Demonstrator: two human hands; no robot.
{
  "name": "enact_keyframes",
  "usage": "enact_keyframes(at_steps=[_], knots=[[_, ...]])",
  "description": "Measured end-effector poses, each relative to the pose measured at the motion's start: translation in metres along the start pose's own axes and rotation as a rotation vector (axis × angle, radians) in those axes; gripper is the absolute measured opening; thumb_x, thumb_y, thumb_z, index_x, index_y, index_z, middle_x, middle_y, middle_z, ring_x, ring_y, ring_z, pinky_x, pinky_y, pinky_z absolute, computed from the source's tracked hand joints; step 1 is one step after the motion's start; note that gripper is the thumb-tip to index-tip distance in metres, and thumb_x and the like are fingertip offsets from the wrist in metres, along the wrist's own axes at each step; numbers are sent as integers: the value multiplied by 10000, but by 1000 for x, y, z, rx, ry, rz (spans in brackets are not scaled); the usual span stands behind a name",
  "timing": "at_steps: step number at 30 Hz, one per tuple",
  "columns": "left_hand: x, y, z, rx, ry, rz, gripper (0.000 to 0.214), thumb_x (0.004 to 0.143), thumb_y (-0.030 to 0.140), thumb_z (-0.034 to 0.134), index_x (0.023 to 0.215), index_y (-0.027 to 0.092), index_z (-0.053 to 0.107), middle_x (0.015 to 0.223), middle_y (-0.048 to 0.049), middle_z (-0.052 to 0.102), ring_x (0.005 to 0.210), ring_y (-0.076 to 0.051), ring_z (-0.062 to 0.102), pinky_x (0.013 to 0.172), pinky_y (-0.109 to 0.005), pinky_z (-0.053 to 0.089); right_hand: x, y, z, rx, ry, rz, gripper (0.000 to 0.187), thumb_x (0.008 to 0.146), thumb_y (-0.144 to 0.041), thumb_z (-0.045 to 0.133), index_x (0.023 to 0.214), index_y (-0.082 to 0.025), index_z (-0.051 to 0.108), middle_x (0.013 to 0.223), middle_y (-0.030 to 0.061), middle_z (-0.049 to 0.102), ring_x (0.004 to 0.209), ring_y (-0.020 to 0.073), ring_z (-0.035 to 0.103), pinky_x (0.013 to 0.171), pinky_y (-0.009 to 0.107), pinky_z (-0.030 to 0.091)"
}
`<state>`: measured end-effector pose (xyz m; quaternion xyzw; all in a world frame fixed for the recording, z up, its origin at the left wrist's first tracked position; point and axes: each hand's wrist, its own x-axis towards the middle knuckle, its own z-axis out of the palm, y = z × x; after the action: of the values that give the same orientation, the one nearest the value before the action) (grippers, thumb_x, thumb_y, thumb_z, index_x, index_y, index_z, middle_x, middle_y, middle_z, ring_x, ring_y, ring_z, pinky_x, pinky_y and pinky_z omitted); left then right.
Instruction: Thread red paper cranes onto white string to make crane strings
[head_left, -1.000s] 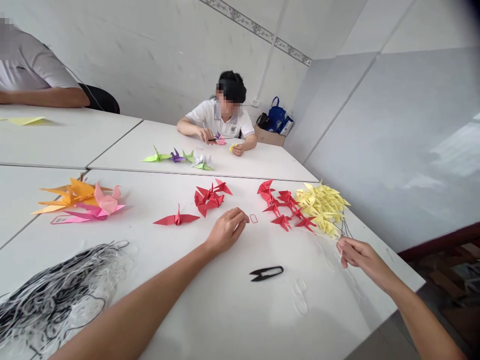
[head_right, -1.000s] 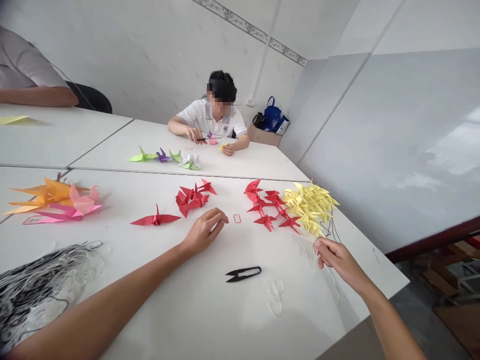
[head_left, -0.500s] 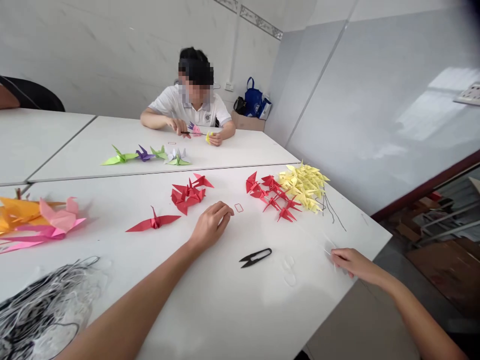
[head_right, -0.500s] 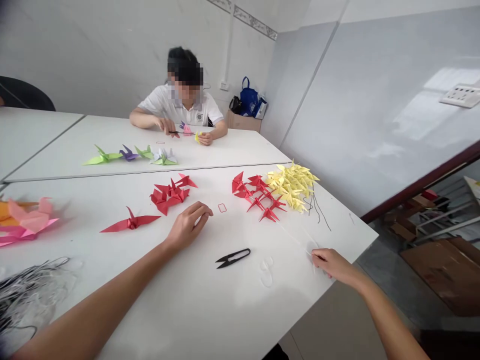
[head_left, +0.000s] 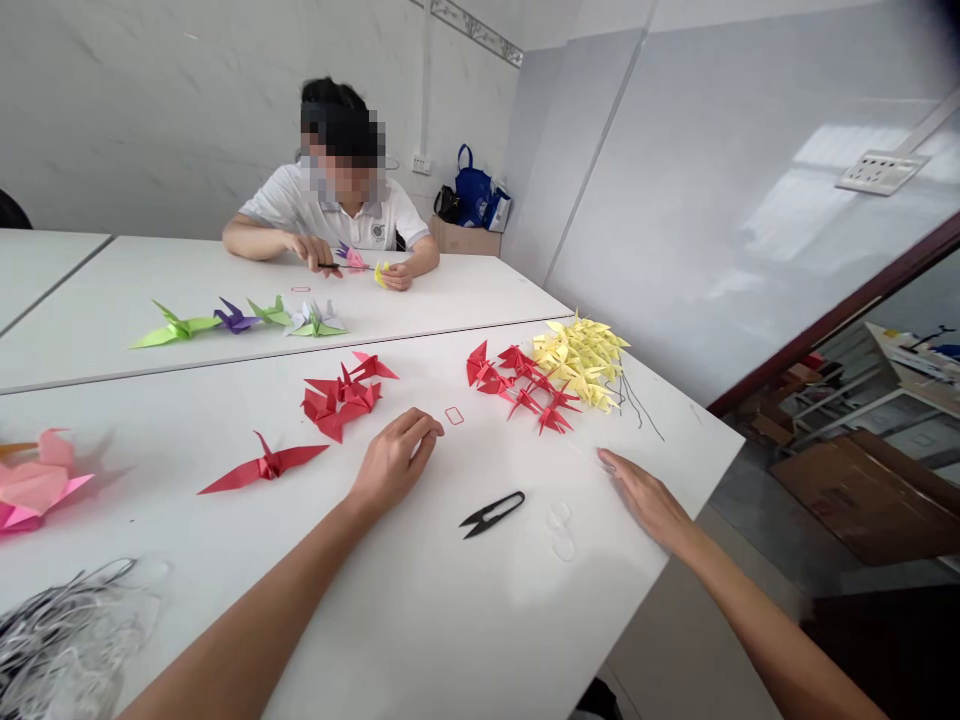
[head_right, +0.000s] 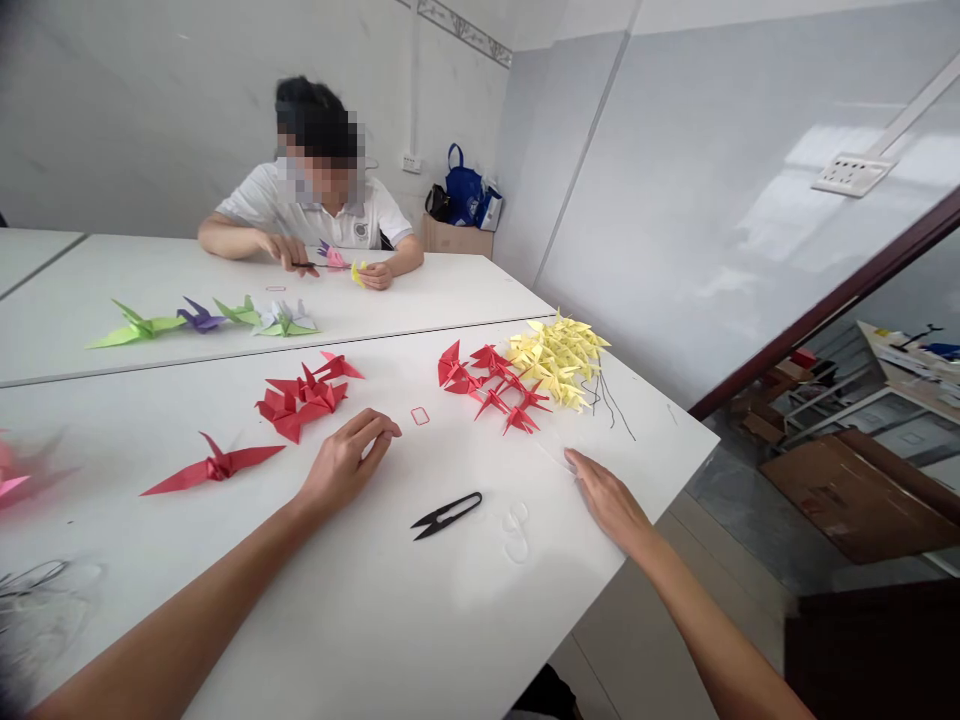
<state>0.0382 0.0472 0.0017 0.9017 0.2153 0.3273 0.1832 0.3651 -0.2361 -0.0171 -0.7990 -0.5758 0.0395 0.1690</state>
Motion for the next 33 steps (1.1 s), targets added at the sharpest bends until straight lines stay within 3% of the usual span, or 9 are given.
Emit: enact_keyframes(at_steps=[3, 8, 11, 16, 20, 24, 27, 33], knots=[[0, -1, 0, -4, 3, 8, 231, 988, 210, 368, 973, 208, 599, 985, -42, 631, 750, -147, 600, 658, -258, 434, -15, 5, 4, -46, 25, -20, 470, 997, -251, 287, 1449, -206, 408, 1428, 108, 542, 1283, 249, 552, 1090, 461, 460], [1, -2, 1, 0, -3, 15, 221, 991, 220, 378, 970, 210, 598, 980, -34, 630, 729, -140, 599, 643, -254, 429, -32, 21, -3, -176, 70, 12, 474, 984, -170, 249, 1408, -195, 459, 1301, 108, 648, 1155, 273, 643, 972, 474, 538], [1, -2, 2, 7, -3, 14, 217, 995, 237, 381, 963, 210, 594, 985, -33, 631, 724, -142, 602, 641, -256, 428, -24, 23, -6, -200, 84, 41, 478, 983, -174, 255, 1422, -193, 441, 1288, 121, 653, 1129, 293, 653, 933, 484, 551], [1, -3, 1, 12, -8, 17, 220, 998, 248, 380, 962, 214, 594, 989, -30, 634, 722, -139, 608, 647, -253, 436, 3, 20, 2, -194, 61, 11, 469, 1008, -232, 258, 1456, -200, 394, 1400, 107, 568, 1238, 237, 591, 1036, 397, 506], [1, -3, 0, 15, -18, 8, 216, 998, 245, 375, 965, 216, 587, 1004, -30, 638, 726, -137, 615, 637, -250, 436, 6, 25, 5, -220, 61, 13, 488, 986, -169, 255, 1458, -165, 379, 1421, 121, 544, 1262, 224, 566, 1059, 385, 483], [1, -4, 0, 12, -34, 7, 222, 1000, 247, 365, 963, 217, 582, 998, -34, 637, 734, -141, 616, 635, -251, 439, -9, 35, -2, -289, 89, 110, 521, 922, -87, 279, 1425, -138, 408, 1300, 174, 626, 1119, 280, 642, 916, 434, 544], [1, -5, 0, 19, -42, 13, 224, 1000, 247, 360, 974, 220, 581, 997, -39, 636, 729, -145, 610, 632, -255, 438, -16, 38, -11, -334, 94, 186, 498, 909, -90, 301, 1377, -156, 457, 1123, 163, 710, 936, 281, 688, 777, 401, 553], [1, -8, 1, 34, -58, 15, 211, 1001, 254, 362, 982, 227, 571, 1008, -34, 636, 713, -141, 603, 628, -253, 438, 3, 36, -29, -367, 144, 327, 466, 976, -175, 236, 1411, -149, 403, 954, 129, 717, 769, 247, 679, 645, 326, 463]])
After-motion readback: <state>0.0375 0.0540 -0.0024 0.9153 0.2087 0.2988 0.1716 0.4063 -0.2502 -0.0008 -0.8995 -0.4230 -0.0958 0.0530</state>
